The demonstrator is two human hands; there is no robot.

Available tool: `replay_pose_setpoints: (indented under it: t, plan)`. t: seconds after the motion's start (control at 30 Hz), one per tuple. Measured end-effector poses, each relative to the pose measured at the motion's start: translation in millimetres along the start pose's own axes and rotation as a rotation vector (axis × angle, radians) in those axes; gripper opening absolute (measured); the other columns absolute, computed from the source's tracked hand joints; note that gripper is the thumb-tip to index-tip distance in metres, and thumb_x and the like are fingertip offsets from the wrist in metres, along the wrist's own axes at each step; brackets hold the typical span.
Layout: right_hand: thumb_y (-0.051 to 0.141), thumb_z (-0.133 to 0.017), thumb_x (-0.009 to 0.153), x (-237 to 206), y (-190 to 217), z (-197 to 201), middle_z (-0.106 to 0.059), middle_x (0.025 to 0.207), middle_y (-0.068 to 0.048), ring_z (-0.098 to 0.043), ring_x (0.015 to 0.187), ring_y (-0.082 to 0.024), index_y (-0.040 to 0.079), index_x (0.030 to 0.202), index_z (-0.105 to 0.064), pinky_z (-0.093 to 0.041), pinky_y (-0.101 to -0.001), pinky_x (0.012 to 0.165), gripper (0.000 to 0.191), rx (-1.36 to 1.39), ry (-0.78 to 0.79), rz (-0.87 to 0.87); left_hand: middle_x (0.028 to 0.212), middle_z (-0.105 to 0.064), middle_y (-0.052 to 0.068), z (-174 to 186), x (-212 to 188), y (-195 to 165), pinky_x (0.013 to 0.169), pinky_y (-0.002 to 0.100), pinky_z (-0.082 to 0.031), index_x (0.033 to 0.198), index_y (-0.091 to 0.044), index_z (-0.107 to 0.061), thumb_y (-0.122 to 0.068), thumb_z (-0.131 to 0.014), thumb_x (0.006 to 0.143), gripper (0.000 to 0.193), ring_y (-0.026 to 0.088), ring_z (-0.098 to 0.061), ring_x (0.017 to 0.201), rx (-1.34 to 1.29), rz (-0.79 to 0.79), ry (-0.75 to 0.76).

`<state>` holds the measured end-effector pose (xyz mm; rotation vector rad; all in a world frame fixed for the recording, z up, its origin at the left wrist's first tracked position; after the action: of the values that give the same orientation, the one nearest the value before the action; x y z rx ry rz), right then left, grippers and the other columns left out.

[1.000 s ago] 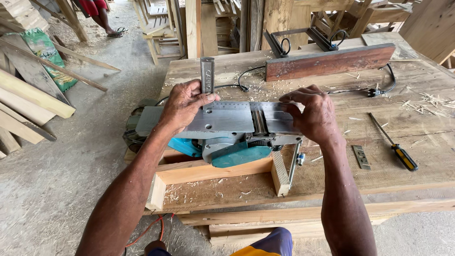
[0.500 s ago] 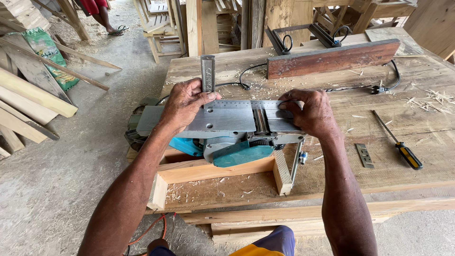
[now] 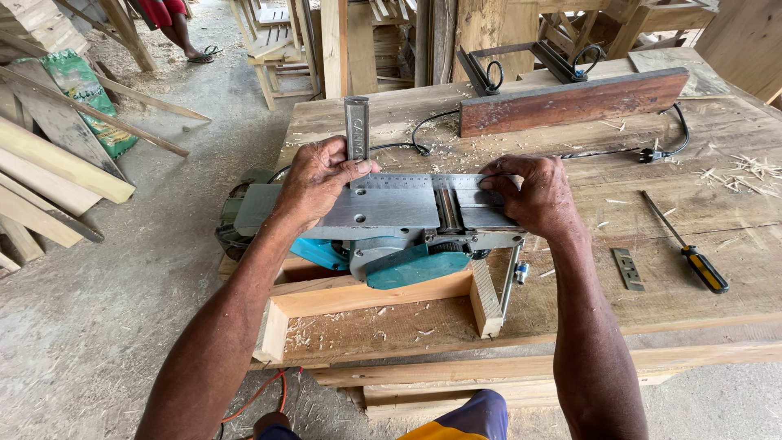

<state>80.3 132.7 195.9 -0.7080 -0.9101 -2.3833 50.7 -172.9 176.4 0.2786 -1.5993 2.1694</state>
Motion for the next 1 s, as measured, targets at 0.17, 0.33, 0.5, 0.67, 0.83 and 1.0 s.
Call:
replay_pose_setpoints:
  t: [0.17, 0.33, 0.5, 0.67, 0.83, 1.0]
  plan:
    - [0.003, -0.075, 0.088, 0.2, -1.1, 2.2, -0.079, 0.093, -0.009, -0.077, 0.082, -0.019, 0.007, 0.097, -0.080, -0.059, -0.0343, 0.077, 0.011, -0.011, -0.002, -0.006, 0.098, -0.082, 0.009, -1.0, 0.1, -3.2, 0.088, 0.032, -0.059, 0.104, -0.005, -0.072, -0.018, -0.072, 0.095, 0.016, 0.012, -0.075, 0.097, 0.025, 0.019, -0.005]
    - [0.003, -0.075, 0.088, -0.6, -0.7, 2.2, -0.079, 0.093, -0.008, -0.077, 0.082, -0.019, 0.008, 0.098, -0.080, -0.059, -0.0341, 0.076, 0.012, -0.009, -0.005, -0.010, 0.099, -0.082, 0.010, -2.0, -0.9, -3.6, 0.088, 0.034, -0.059, 0.104, -0.005, -0.072, -0.018, -0.072, 0.094, 0.016, 0.013, -0.075, 0.097, 0.033, 0.013, -0.003]
    - [0.004, -0.075, 0.088, -1.5, -2.8, -1.9, -0.080, 0.091, -0.007, -0.076, 0.078, -0.017, 0.009, 0.096, -0.081, -0.058, -0.0341, 0.072, 0.011, -0.013, 0.017, -0.055, 0.098, -0.082, 0.009, -0.8, -1.8, -2.2, 0.088, 0.034, -0.060, 0.103, -0.006, -0.072, -0.016, -0.073, 0.093, 0.015, 0.013, -0.077, 0.097, 0.043, 0.000, -0.006]
    - [0.004, -0.075, 0.089, 0.3, -1.9, -2.4, -0.080, 0.092, -0.007, -0.076, 0.078, -0.017, 0.009, 0.097, -0.081, -0.059, -0.0340, 0.073, 0.011, -0.013, 0.003, -0.033, 0.097, -0.082, 0.007, 1.6, -1.5, -0.3, 0.086, 0.035, -0.059, 0.102, -0.006, -0.073, -0.016, -0.072, 0.094, 0.012, 0.014, -0.076, 0.095, 0.079, 0.047, -0.018]
    - [0.004, -0.075, 0.088, -0.2, -2.9, -3.3, -0.080, 0.092, -0.007, -0.076, 0.079, -0.017, 0.009, 0.097, -0.081, -0.059, -0.0340, 0.074, 0.012, -0.015, 0.006, -0.047, 0.097, -0.082, 0.007, 2.1, -2.0, -2.9, 0.087, 0.035, -0.060, 0.102, -0.006, -0.073, -0.015, -0.074, 0.092, 0.013, 0.013, -0.077, 0.095, 0.059, -0.003, -0.011]
    - [0.004, -0.075, 0.089, 1.0, -1.3, -4.9, -0.080, 0.093, -0.007, -0.076, 0.081, -0.017, 0.009, 0.098, -0.081, -0.059, -0.0340, 0.076, 0.012, -0.005, 0.006, -0.040, 0.098, -0.082, 0.011, 5.3, -2.2, -1.6, 0.086, 0.036, -0.059, 0.103, -0.004, -0.073, -0.014, -0.073, 0.093, 0.014, 0.016, -0.076, 0.095, 0.052, 0.007, -0.011]
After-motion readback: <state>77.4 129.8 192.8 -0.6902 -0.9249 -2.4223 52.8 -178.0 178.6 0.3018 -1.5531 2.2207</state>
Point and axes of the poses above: each hand's wrist, its own x-axis towards the middle knuckle, its own z-axis out of the back of the hand, y = z × x, the point moved 6 cm from there along x, towards the middle knuckle
